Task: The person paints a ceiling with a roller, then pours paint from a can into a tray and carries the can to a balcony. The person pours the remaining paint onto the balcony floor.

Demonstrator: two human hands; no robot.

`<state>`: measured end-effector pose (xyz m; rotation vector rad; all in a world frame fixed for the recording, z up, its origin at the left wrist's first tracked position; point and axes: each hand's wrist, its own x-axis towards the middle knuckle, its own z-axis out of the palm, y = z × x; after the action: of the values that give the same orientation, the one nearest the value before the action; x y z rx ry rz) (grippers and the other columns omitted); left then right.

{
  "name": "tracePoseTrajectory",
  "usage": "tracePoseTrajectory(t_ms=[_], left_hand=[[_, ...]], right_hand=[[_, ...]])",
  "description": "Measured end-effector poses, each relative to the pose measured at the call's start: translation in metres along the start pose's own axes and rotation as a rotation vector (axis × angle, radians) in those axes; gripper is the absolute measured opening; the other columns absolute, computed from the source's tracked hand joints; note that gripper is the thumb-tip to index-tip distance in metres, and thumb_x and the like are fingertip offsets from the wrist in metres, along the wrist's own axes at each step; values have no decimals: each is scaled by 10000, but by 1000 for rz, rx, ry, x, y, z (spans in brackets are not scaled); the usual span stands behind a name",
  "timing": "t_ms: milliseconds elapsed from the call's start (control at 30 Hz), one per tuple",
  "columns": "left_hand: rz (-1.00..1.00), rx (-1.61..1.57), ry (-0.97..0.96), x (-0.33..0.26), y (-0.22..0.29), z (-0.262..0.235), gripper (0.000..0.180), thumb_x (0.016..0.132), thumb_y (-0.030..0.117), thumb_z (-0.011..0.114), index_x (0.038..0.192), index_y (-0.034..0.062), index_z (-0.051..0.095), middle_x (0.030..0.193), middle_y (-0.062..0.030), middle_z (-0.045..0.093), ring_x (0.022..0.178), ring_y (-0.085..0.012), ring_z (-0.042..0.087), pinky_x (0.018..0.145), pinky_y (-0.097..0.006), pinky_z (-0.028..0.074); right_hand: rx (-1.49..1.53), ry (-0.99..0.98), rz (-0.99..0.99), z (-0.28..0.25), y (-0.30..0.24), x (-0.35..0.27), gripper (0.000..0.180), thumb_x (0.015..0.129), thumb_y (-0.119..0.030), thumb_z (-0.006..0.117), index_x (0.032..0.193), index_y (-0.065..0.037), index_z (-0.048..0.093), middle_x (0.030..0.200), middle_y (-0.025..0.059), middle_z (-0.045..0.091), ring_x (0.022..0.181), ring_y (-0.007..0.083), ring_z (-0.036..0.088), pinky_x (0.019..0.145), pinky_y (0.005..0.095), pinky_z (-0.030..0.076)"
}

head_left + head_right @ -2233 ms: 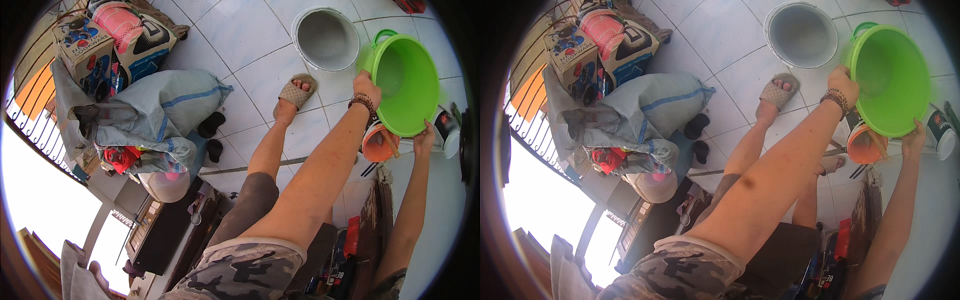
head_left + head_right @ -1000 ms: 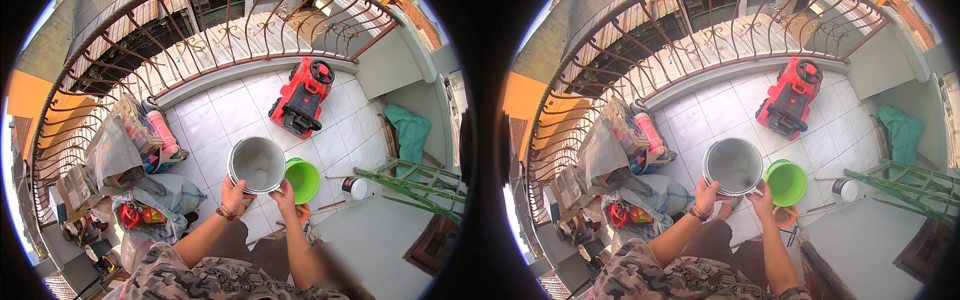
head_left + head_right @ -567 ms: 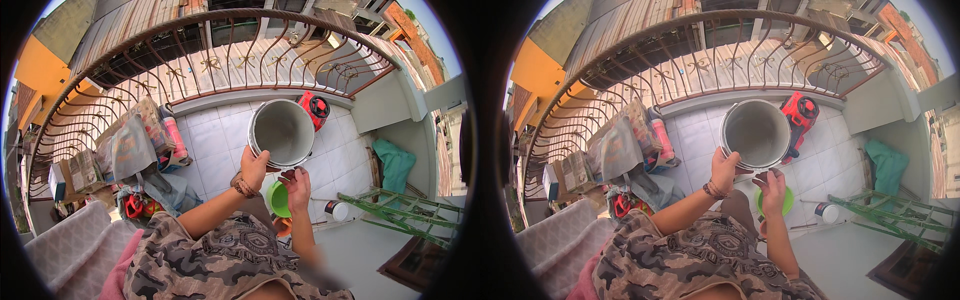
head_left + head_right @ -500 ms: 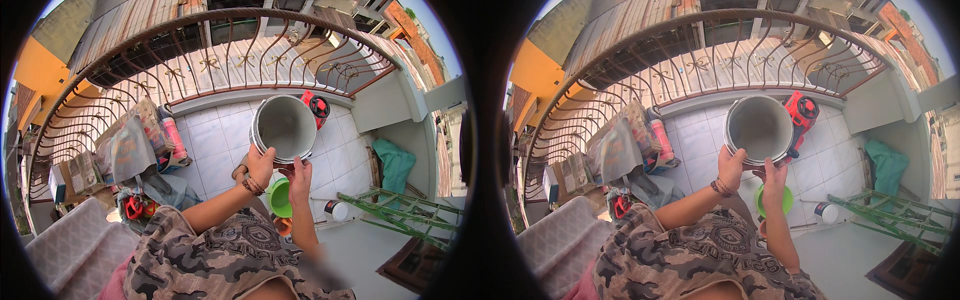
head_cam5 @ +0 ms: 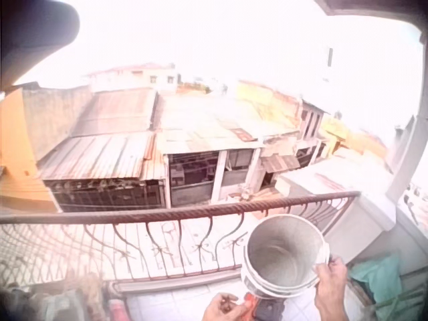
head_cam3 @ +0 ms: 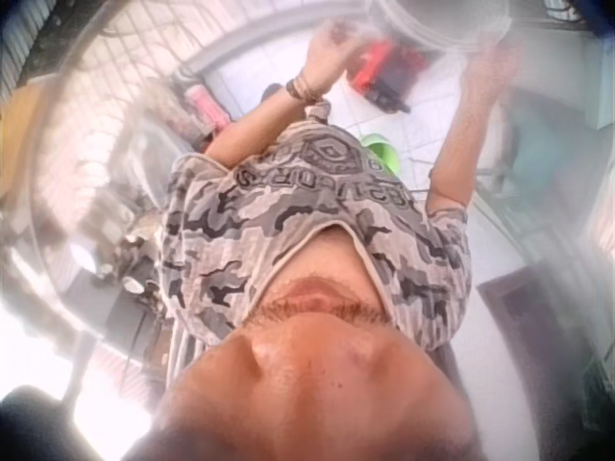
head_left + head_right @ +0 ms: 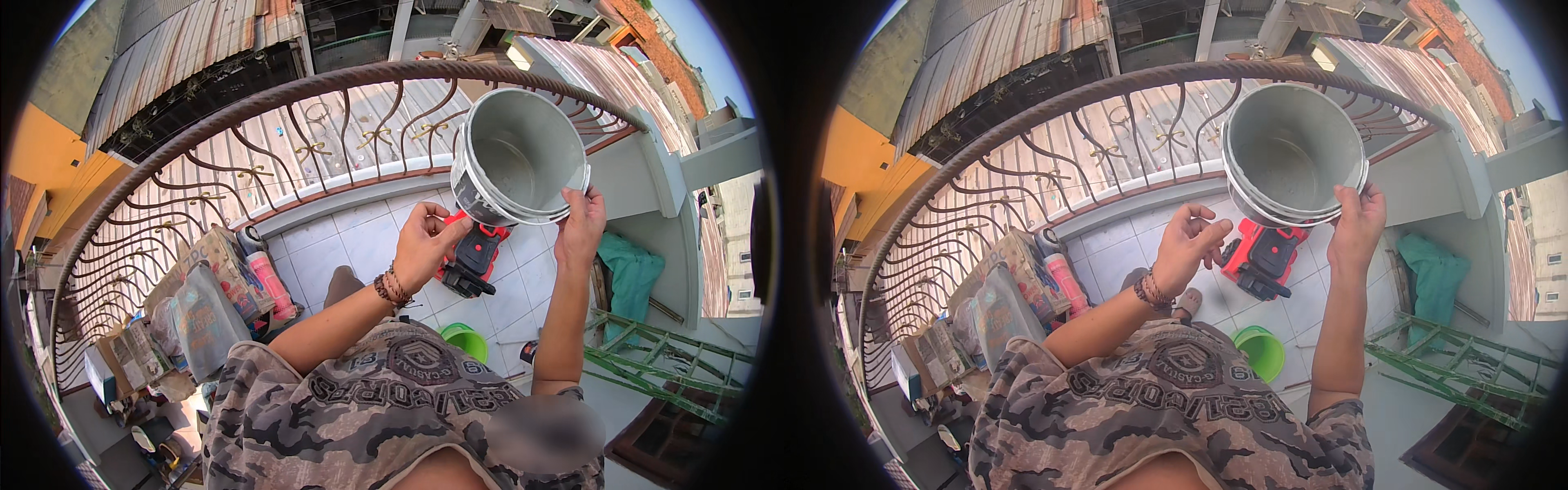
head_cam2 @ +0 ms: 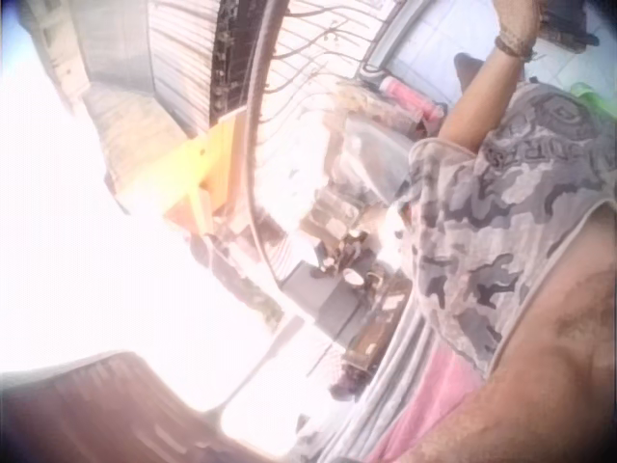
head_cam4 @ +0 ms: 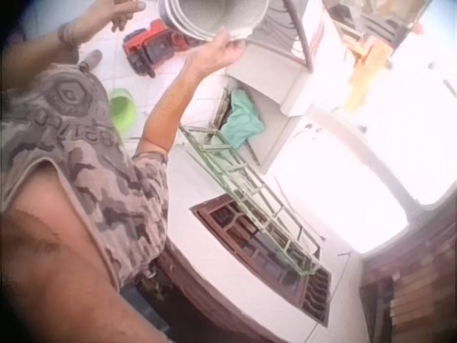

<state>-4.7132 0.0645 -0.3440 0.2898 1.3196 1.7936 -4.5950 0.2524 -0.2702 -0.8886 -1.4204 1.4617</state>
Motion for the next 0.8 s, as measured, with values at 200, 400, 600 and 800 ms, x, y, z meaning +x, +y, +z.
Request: tracePoseTrajectory(t_ms=[200, 400, 600, 800], left_hand=[[229, 110, 18, 102, 92, -78, 406, 812, 200, 737, 1050, -5, 479, 767, -42, 606, 657, -79, 572, 564, -208, 452], [301, 71, -36, 242, 204, -155, 578, 842, 391, 672, 1204, 12, 429, 1095, -134, 516, 988, -191, 523, 796, -338, 471], [-45, -15, 101, 353, 258, -259, 1043, 771, 737, 515, 1474, 57, 153, 1468, -308, 170, 1324, -442, 284, 972, -634, 333], [-107, -164, 222, 381, 254, -300, 780, 854, 643, 380, 1389, 75, 352, 1375, -231, 345, 1241, -412, 395, 957, -703, 317]], right_hand=[[-61, -188, -143, 103, -81, 149, 317, 841, -84, 598, 1148, -17, 551, 915, 19, 619, 674, 78, 591, 583, 227, 528], [77, -390, -135, 246, -65, 239, 266, 829, -76, 621, 1090, -34, 600, 924, 18, 639, 756, 89, 623, 627, 249, 547], [312, -645, -12, 383, 1, 271, 383, 822, -37, 633, 1196, 1, 562, 941, 49, 657, 732, 104, 654, 596, 267, 586], [259, -866, 144, 476, 66, 292, 380, 830, -90, 660, 1191, -8, 576, 878, 4, 638, 679, 54, 599, 540, 204, 512]])
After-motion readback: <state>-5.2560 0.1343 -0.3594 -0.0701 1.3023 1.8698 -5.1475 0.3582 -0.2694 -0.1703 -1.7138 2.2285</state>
